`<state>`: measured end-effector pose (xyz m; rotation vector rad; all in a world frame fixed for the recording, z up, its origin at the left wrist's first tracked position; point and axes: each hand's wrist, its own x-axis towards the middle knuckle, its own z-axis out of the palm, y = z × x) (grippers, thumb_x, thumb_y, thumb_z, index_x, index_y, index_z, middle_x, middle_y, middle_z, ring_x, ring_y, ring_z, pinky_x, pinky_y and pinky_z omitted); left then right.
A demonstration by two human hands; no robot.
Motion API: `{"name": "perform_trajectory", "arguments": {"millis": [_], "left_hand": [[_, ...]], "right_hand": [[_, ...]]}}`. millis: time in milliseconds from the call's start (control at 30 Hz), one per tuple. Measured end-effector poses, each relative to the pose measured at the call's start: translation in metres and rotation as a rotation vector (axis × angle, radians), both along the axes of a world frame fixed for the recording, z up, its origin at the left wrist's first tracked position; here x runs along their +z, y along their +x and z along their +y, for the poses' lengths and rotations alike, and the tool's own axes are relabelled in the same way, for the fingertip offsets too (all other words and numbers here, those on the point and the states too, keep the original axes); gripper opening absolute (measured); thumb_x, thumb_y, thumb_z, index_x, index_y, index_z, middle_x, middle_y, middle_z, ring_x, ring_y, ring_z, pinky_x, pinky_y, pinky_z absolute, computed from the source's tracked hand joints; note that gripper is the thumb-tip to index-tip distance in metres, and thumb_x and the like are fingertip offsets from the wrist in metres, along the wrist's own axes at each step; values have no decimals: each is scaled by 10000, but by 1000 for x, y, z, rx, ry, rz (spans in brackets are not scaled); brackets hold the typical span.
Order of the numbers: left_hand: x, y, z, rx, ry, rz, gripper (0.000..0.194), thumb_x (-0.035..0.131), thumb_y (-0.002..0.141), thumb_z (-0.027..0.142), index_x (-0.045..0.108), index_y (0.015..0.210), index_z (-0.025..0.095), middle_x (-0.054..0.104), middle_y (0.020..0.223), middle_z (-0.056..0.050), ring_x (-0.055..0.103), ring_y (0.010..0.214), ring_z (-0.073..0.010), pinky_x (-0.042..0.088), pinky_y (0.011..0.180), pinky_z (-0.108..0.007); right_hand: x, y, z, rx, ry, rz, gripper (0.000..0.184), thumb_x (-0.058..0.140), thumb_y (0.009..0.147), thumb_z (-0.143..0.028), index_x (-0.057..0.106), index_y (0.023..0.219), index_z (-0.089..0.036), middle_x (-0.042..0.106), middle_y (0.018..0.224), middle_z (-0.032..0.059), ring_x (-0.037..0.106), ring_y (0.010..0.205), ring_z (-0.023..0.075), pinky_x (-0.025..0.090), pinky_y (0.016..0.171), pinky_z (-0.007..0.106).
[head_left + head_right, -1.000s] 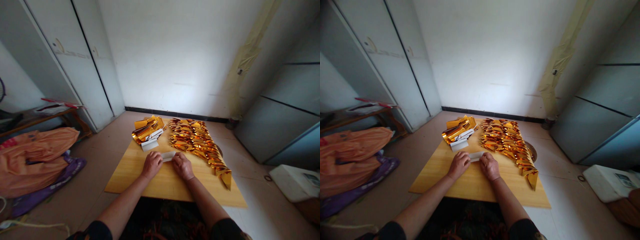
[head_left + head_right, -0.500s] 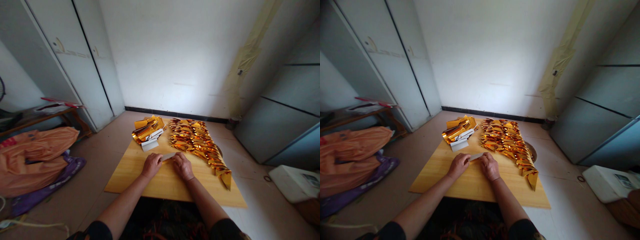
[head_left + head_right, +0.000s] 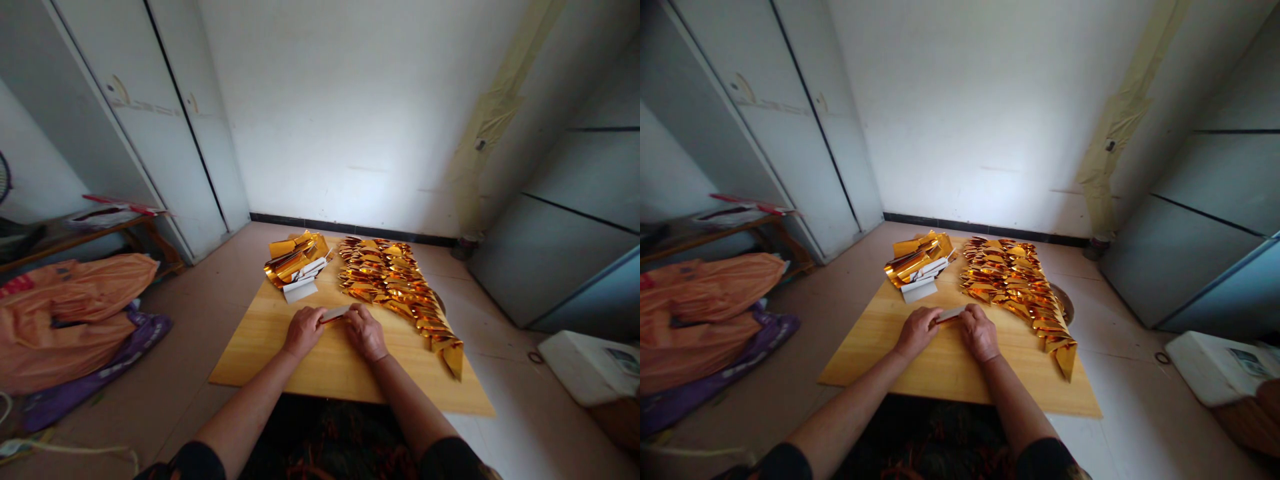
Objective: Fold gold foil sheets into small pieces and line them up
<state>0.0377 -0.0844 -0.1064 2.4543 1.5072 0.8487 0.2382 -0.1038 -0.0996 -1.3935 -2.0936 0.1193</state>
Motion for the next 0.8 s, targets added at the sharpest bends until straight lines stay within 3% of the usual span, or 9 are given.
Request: {"name": "perform_trajectory", "arguments": {"millis": [200, 400, 533, 633, 733, 800], "left_hand": [[2, 0, -2, -7, 14, 27, 427, 529, 753, 31, 613, 1118, 236, 689, 916, -35, 603, 888, -188, 471, 829, -322], [-1, 0, -1, -15, 40, 59, 410, 517, 776, 48, 600, 1135, 229, 681, 909, -41, 595, 867, -188, 467, 822, -329], [4, 0, -5, -33, 88, 14, 428, 517, 744, 31, 585, 1127, 207, 655, 985, -60, 565, 947, -208, 453, 861, -353], [11, 2, -13, -77, 170, 39, 350, 563, 729, 75, 609, 1051, 205, 608, 1080, -81, 514, 1036, -240, 415, 904, -395], [14, 3, -19, -161, 235, 124, 177, 541, 790, 126, 642, 906, 213, 616, 969, -67, 518, 957, -228, 399, 857, -398], [13, 4, -21, -213, 272, 149, 160, 499, 834, 135, 644, 838, 203, 616, 868, -57, 524, 875, -202, 399, 792, -363]], "right_hand": [[2, -3, 0, -52, -16, -25, 186, 482, 848, -146, 645, 897, -220, 568, 1120, 66, 581, 905, 148, 485, 730, 210], [6, -6, -1, -145, -61, -71, 222, 512, 856, -177, 658, 995, -268, 554, 1148, 55, 565, 911, 151, 460, 660, 193], [4, -5, 0, -150, -14, -142, 181, 527, 872, -210, 691, 925, -265, 529, 1223, 70, 524, 1009, 192, 451, 732, 248], [3, -4, 1, -122, 36, -195, 169, 539, 880, -244, 706, 860, -245, 527, 1252, 87, 493, 1029, 225, 421, 818, 330], [3, -4, 1, -109, 67, -216, 145, 572, 865, -266, 712, 842, -236, 518, 1286, 90, 467, 1062, 247, 379, 855, 378], [3, -4, 1, -101, 81, -223, 127, 592, 850, -267, 712, 832, -229, 510, 1309, 91, 457, 1084, 253, 361, 860, 382]]}}
